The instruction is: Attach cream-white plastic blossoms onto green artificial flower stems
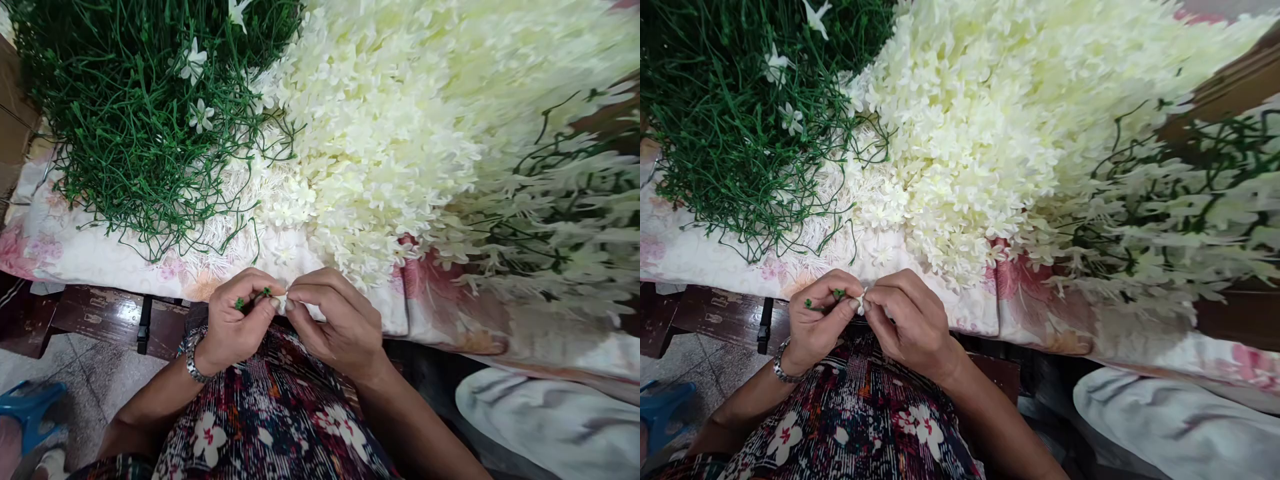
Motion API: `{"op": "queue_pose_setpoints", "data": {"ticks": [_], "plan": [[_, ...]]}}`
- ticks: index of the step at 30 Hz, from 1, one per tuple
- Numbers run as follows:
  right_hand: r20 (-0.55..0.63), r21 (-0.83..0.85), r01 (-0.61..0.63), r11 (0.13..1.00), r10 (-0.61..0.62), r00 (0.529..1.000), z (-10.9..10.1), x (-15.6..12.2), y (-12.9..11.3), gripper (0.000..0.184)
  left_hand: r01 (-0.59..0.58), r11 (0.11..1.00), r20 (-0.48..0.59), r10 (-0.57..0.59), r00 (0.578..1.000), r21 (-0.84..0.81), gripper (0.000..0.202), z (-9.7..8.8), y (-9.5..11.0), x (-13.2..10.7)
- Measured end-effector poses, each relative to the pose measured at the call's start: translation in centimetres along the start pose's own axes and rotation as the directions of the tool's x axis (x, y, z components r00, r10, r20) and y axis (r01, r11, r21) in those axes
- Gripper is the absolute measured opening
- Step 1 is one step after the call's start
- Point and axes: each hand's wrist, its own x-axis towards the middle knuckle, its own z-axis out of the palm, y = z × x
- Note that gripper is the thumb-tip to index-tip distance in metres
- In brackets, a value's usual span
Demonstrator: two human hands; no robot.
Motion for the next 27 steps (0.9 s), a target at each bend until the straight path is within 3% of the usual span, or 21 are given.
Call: {"op": "queue_pose_setpoints", "data": {"ticks": [7, 15, 22, 27], "plan": [[-0.051, 0.005, -0.005, 1.000, 0.005, 0.999, 0.4, -0.3, 0.2, 0.024, -0.164, 0.982, 0.002, 0.165, 0.986, 0.092, 0.017, 0.3, -0.3, -0.1], [0.012, 0.081, -0.022, 0.996, 0.021, 1.000, 0.0, -0.3, 0.7, 0.023, -0.067, 0.984, -0.044, 0.076, 0.996, 0.166, 0.022, 0.3, -0.4, -0.3], [0.051, 0.072, 0.005, 0.997, -0.009, 0.999, -0.5, 0.0, 0.8, 0.020, -0.091, 0.968, 0.039, 0.084, 0.996, 0.233, 0.031, 0.4, -0.1, 0.1], [0.118, 0.108, -0.096, 0.989, 0.083, 0.990, -1.1, 0.3, 0.5, 0.028, -0.041, 0.985, -0.017, 0.044, 0.999, 0.169, 0.035, 0.4, 0.1, 0.2]]}}
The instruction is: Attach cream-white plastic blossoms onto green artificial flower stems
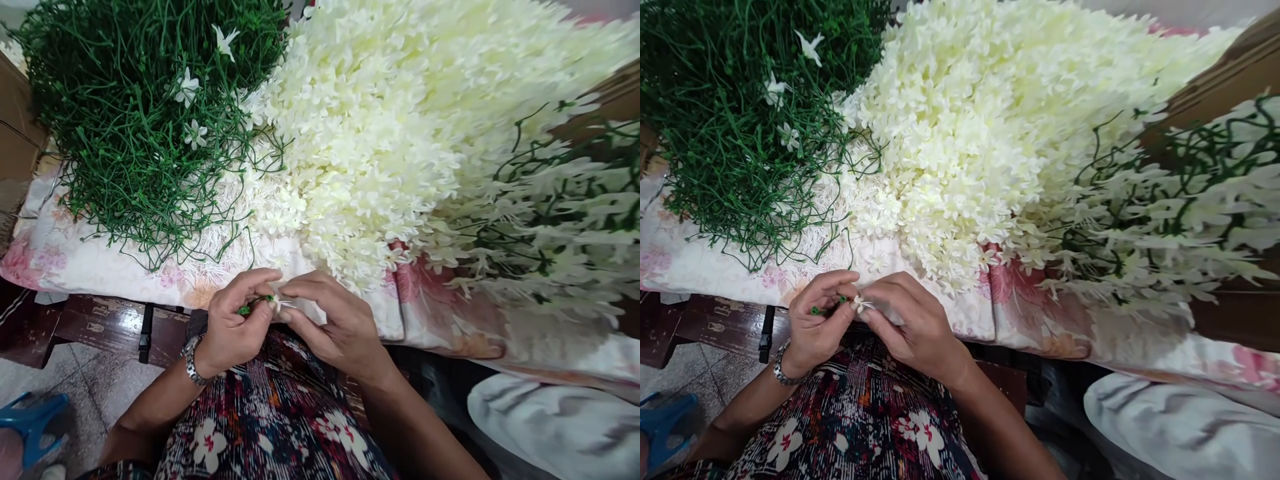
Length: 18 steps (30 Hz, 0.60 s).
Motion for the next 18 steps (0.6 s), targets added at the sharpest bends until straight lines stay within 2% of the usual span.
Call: {"op": "queue_pose_setpoints", "data": {"ticks": [3, 4, 8, 13, 15, 18], "plan": [[0.062, 0.026, -0.065, 0.998, 0.064, 0.996, -0.09, 0.13, -0.10, 0.052, -0.011, 1.000, -0.043, 0.011, 0.999, 0.008, 0.037, 0.13, 0.19, -0.12], [0.078, 0.028, -0.070, 0.997, 0.068, 0.995, -0.06, 0.11, -0.09, 0.051, -0.015, 1.000, -0.057, 0.015, 0.998, 0.011, 0.037, 0.18, 0.22, -0.17], [0.051, 0.043, -0.050, 0.998, 0.048, 0.998, 0.29, -0.23, 0.09, 0.022, 0.014, 1.000, -0.063, -0.014, 0.998, 0.007, 0.032, 0.20, 0.15, -0.18], [-0.024, 0.060, -0.082, 0.995, 0.083, 0.996, 0.56, -0.35, 0.16, 0.017, 0.002, 1.000, 0.049, -0.003, 0.999, 0.015, 0.011, -0.29, -0.08, 0.16], [-0.043, 0.055, -0.097, 0.994, 0.100, 0.994, 0.39, -0.25, 0.10, 0.016, -0.026, 0.999, 0.081, 0.024, 0.996, 0.019, 0.010, -0.44, -0.16, 0.27], [-0.064, 0.059, -0.128, 0.990, 0.132, 0.989, -0.20, -0.12, -0.10, 0.015, -0.053, 0.999, 0.073, 0.051, 0.996, 0.015, 0.012, -0.51, -0.30, 0.35]]}}
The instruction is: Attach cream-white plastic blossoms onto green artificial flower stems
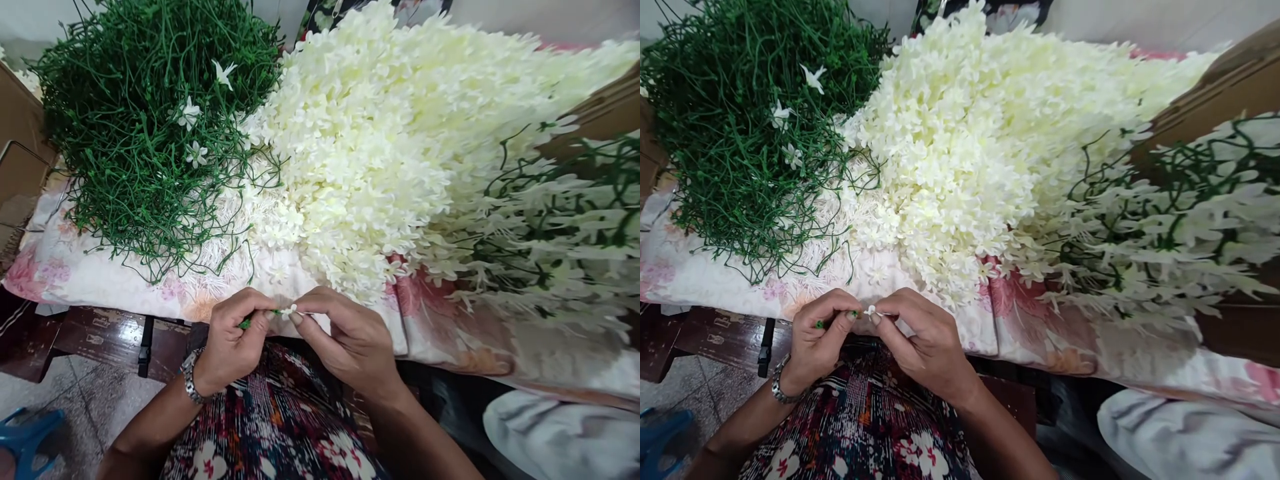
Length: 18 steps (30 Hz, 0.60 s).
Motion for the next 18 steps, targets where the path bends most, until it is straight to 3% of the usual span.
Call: {"op": "queue_pose_setpoints", "data": {"ticks": [3, 6, 18], "plan": [[-0.014, 0.017, 0.013, 1.000, -0.013, 1.000, -0.8, 0.2, -0.5, 0.018, -0.013, 1.000, -0.009, 0.013, 1.000, -0.006, 0.014, 0.0, -0.1, 0.0], [-0.006, -0.038, 0.101, 0.994, -0.101, 0.995, -1.4, 0.7, -1.0, 0.023, -0.044, 0.999, -0.003, 0.044, 0.999, 0.010, 0.016, -0.2, -0.2, 0.1], [0.202, -0.286, 0.249, 0.925, -0.195, 0.960, -1.9, 1.2, -1.7, 0.014, -0.222, 0.964, 0.013, 0.222, 0.975, 0.149, 0.019, -0.3, -0.4, 0.1]]}}
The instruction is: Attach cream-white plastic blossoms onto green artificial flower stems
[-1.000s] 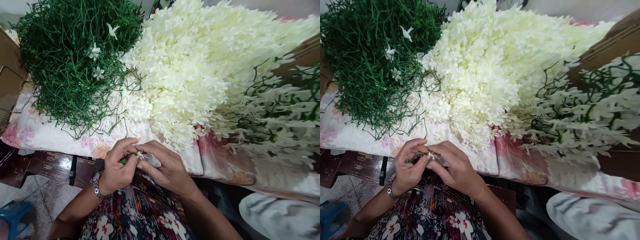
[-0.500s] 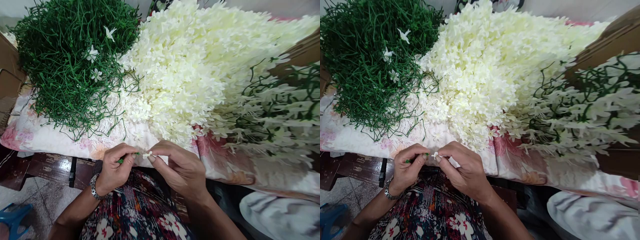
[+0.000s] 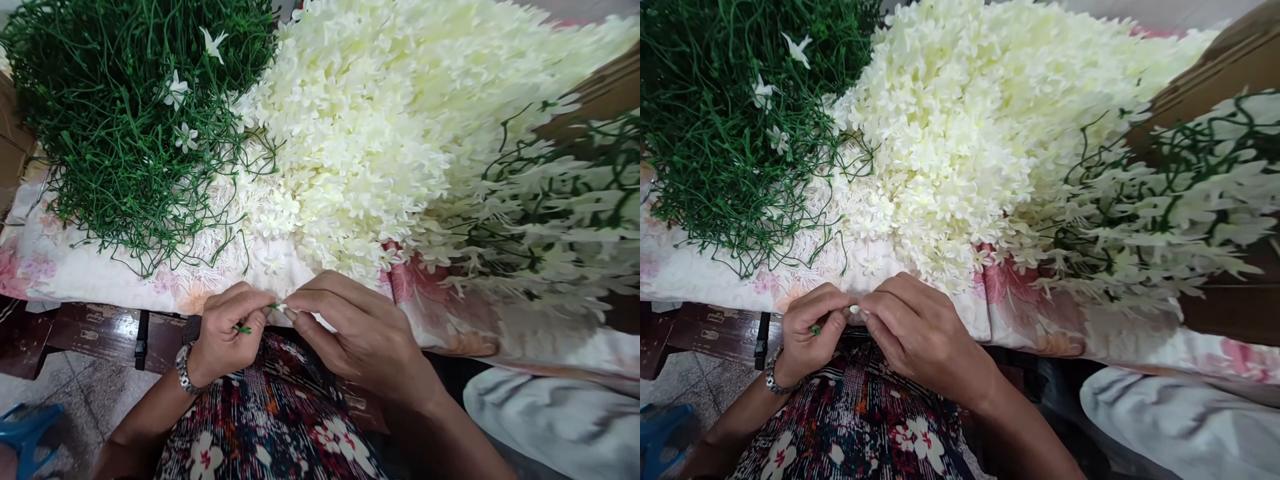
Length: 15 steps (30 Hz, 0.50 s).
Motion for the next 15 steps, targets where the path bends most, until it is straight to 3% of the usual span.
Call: {"op": "queue_pose_setpoints", "data": {"ticks": [6, 15], "plan": [[0.059, -0.107, 0.026, 0.994, -0.020, 0.998, 0.2, 0.1, 0.1, 0.009, -0.034, 0.997, 0.021, 0.032, 0.999, 0.069, 0.018, 0.1, -0.2, 0.0], [0.037, -0.128, 0.006, 0.992, -0.001, 0.999, 0.9, -0.2, 1.0, 0.009, 0.093, 0.994, 0.025, -0.092, 0.995, -0.051, 0.015, 1.2, -0.9, 0.4]]}}
